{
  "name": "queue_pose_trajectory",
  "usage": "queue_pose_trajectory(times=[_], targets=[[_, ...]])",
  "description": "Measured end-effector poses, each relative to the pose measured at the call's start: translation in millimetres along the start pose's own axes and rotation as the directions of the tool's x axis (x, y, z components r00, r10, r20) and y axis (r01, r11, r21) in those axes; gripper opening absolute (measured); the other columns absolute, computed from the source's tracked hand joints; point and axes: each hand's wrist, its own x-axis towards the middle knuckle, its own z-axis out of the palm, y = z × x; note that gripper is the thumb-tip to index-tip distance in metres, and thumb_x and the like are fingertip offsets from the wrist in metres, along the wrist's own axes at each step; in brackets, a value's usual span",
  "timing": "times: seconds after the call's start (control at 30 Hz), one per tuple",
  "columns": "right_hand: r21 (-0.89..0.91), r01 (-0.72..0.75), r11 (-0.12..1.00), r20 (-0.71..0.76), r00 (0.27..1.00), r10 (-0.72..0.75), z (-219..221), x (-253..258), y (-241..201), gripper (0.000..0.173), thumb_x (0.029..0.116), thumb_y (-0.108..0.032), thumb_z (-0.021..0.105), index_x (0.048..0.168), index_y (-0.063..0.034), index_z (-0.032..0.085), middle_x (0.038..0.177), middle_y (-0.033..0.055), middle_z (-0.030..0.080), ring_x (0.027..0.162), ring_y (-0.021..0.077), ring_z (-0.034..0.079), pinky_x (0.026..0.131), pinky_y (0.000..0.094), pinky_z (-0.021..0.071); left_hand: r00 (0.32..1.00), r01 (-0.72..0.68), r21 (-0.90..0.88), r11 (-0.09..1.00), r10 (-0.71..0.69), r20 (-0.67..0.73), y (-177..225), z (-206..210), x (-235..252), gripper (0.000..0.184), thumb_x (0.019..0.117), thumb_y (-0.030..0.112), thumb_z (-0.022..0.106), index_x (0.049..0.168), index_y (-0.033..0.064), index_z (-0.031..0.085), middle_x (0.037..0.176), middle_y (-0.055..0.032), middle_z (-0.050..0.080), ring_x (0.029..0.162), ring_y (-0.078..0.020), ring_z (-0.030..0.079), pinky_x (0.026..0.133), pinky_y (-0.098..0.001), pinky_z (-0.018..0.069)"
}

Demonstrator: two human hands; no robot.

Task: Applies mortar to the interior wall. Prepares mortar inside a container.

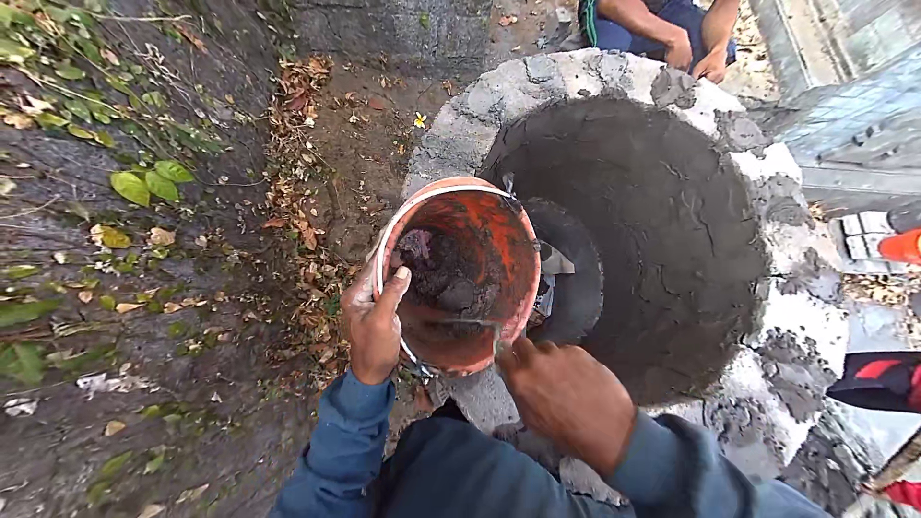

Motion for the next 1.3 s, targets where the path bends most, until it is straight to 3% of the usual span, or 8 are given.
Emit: queue_pose_trajectory(times=[0.17, 0.37, 0.57, 0.8, 0.97, 1.03, 1.17, 1.3], targets=[[0.063, -0.106, 0.992, 0.241, 0.966, 0.088, -24, 65, 20, 0.032, 0.1064, -0.019, 0.048, 0.122, 0.0027, 0.065, 0.115, 0.0291, 0.066, 0.104, 0.0492, 0.066, 0.082, 0.0647, 0.0530, 0.998, -0.008, 0.047, 0.999, 0.005, 0.069, 1, -2, -1, 0.028, 0.0926, 0.001, 0.056, 0.117, -0.0034, 0.069, 0.124, -0.0083, 0.071, 0.120, -0.0124, 0.064, 0.103, -0.0305, 0.0522], [-0.018, -0.158, 0.987, -0.066, 0.985, 0.157, -46, 84, 20, 0.022, 0.1019, -0.021, 0.059, 0.110, -0.0040, 0.071, 0.100, 0.0216, 0.069, 0.083, 0.0432, 0.070, 0.066, 0.0601, 0.0559, 0.987, 0.039, -0.003, 0.999, -0.038, 0.158, -3, -25, 1, 0.029, 0.0926, 0.001, 0.057, 0.119, -0.0006, 0.070, 0.124, -0.0078, 0.071, 0.116, -0.0148, 0.066, 0.100, -0.0338, 0.0549], [0.022, 0.197, 0.980, 0.166, 0.966, -0.198, -2, 87, 8, 0.023, 0.1020, -0.003, 0.050, 0.117, 0.0108, 0.061, 0.105, 0.0300, 0.065, 0.095, 0.0474, 0.068, 0.078, 0.0594, 0.0560, 0.974, -0.019, 0.077, 0.997, 0.001, 0.228, -6, -20, 7, 0.027, 0.0901, 0.003, 0.058, 0.113, -0.0010, 0.072, 0.125, -0.0091, 0.071, 0.121, -0.0152, 0.064, 0.103, -0.0341, 0.0533], [0.010, -0.318, 0.948, 0.076, 0.945, 0.317, -22, 72, 30, 0.028, 0.1022, -0.018, 0.057, 0.121, 0.0015, 0.063, 0.100, 0.0254, 0.068, 0.089, 0.0453, 0.070, 0.070, 0.0590, 0.0561, 0.957, -0.101, 0.086, 0.991, 0.073, 0.282, -6, -7, -7, 0.028, 0.0923, 0.007, 0.059, 0.116, -0.0026, 0.071, 0.129, -0.0103, 0.069, 0.126, -0.0152, 0.061, 0.106, -0.0325, 0.0511], [0.177, -0.330, 0.927, 0.462, 0.860, 0.218, -1, 88, 51, 0.047, 0.1125, -0.033, 0.039, 0.121, 0.0057, 0.063, 0.117, 0.0279, 0.066, 0.115, 0.0436, 0.064, 0.095, 0.0614, 0.0501, 0.944, -0.144, 0.031, 0.989, 0.128, 0.303, -8, 0, -8, 0.026, 0.0941, 0.010, 0.060, 0.115, -0.0002, 0.073, 0.130, -0.0095, 0.069, 0.127, -0.0176, 0.061, 0.108, -0.0349, 0.0502], [0.337, -0.364, 0.868, 0.522, 0.840, 0.150, 10, 92, 56, 0.056, 0.1143, -0.038, 0.030, 0.116, 0.0082, 0.062, 0.109, 0.0283, 0.064, 0.103, 0.0408, 0.065, 0.091, 0.0581, 0.0498, 0.951, -0.138, 0.006, 0.990, 0.130, 0.281, -8, 0, -1, 0.029, 0.0947, 0.009, 0.058, 0.118, -0.0024, 0.072, 0.135, -0.0131, 0.066, 0.133, -0.0229, 0.057, 0.113, -0.0385, 0.0464], [0.700, -0.468, 0.540, 0.527, 0.848, 0.052, 41, 87, 37, 0.054, 0.1140, -0.044, 0.027, 0.103, -0.0030, 0.061, 0.071, 0.0063, 0.055, 0.052, 0.0164, 0.052, 0.052, 0.0340, 0.0476, 0.975, -0.079, -0.051, 0.996, 0.088, 0.206, -10, -4, 1, 0.029, 0.0937, 0.004, 0.056, 0.118, -0.0038, 0.071, 0.134, -0.0136, 0.066, 0.133, -0.0221, 0.056, 0.112, -0.0366, 0.0463], [0.867, -0.463, 0.184, 0.476, 0.879, -0.031, 43, 86, 16, 0.053, 0.1135, -0.047, 0.026, 0.103, -0.0063, 0.059, 0.064, 0.0011, 0.052, 0.043, 0.0116, 0.048, 0.041, 0.0264, 0.0447, 0.983, -0.064, -0.031, 0.997, 0.069, 0.170, -9, -4, -2, 0.028, 0.0934, 0.003, 0.055, 0.115, -0.0006, 0.072, 0.132, -0.0110, 0.068, 0.130, -0.0201, 0.059, 0.110, -0.0364, 0.0478]])
